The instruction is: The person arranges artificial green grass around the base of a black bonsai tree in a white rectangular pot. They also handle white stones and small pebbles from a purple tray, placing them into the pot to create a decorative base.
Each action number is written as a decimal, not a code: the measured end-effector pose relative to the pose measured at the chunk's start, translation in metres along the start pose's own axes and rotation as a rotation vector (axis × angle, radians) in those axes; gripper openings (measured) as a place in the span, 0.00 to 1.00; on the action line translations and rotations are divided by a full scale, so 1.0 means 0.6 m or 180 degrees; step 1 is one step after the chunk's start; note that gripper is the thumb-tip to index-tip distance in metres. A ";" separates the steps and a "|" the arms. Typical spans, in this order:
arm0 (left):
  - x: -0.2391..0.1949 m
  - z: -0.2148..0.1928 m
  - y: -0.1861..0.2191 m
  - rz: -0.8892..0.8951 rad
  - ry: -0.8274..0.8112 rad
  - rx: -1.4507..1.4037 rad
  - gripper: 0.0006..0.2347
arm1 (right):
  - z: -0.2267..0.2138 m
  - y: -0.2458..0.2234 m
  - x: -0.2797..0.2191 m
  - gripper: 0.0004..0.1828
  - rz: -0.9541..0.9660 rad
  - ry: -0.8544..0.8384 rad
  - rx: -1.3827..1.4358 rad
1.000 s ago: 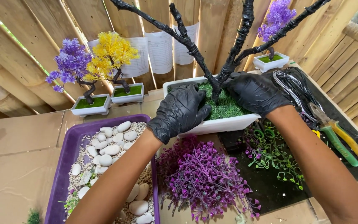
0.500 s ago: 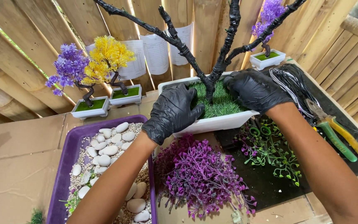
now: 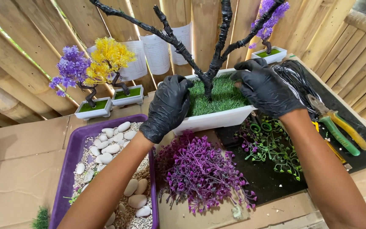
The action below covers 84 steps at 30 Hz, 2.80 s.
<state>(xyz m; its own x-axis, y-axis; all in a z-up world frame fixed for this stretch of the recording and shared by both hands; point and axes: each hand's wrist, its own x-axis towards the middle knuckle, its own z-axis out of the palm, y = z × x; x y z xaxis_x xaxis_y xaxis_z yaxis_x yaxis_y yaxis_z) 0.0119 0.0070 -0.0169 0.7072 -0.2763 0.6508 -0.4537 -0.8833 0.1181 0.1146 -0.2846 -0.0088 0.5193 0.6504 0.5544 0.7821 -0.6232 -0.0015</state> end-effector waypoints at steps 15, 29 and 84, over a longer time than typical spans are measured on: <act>-0.088 -0.103 0.017 -0.0182 -0.0266 -0.0191 0.14 | 0.010 -0.002 -0.021 0.15 0.0346 -0.0141 0.1016; -0.056 -0.022 -0.078 -0.0181 -0.0815 0.0627 0.25 | 0.095 0.081 -0.047 0.22 0.0478 -0.0231 0.1390; 0.004 0.086 -0.073 0.0698 -0.0517 0.0203 0.22 | 0.029 -0.003 -0.020 0.10 0.0696 0.0156 0.1601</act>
<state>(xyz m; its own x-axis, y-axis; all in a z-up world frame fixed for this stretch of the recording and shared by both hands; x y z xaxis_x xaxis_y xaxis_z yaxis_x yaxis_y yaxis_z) 0.0617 0.0253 -0.0592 0.6758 -0.5160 0.5263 -0.5741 -0.8163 -0.0631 0.1131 -0.2840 -0.0301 0.6809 0.5006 0.5346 0.7322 -0.4492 -0.5119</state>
